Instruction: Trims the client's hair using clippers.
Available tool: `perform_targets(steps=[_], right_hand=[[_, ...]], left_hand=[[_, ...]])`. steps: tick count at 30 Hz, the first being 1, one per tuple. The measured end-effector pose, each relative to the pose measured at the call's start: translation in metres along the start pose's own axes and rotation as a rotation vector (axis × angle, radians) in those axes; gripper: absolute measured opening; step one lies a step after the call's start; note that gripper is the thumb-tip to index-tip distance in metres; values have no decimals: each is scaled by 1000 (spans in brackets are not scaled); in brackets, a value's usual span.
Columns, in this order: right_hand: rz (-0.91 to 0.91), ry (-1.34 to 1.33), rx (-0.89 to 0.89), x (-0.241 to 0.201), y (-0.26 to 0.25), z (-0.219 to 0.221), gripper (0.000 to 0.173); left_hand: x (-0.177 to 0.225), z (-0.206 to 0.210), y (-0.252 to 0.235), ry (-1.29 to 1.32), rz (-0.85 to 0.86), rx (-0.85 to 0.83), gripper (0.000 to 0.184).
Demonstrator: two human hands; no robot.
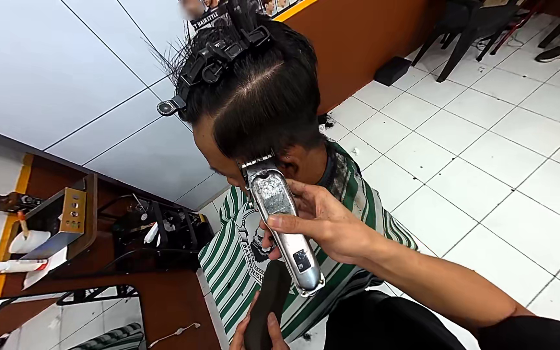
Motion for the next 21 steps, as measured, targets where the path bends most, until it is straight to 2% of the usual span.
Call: perform_targets(steps=[4, 8, 12, 21], right_hand=[[-32, -38, -28, -10, -1, 5, 42], [-150, -88, -120, -14, -3, 8, 48], [-1, -83, -45, 11, 0, 2, 42], [-19, -145, -53, -7, 2, 7, 38]], left_hand=[[2, 1, -1, -17, 9, -7, 31], [3, 1, -1, -5, 18, -5, 33], [3, 2, -2, -19, 7, -10, 33], [4, 2, -2, -29, 16, -14, 33]])
Point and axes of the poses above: each hand's wrist, its own y-axis away from the middle knuckle, its own z-axis out of the palm, x = y × z, the point moved 7 cm from there along -y, towards the middle knuckle, and after that the axes turned 15 degrees about x, right-handed, at the moved point
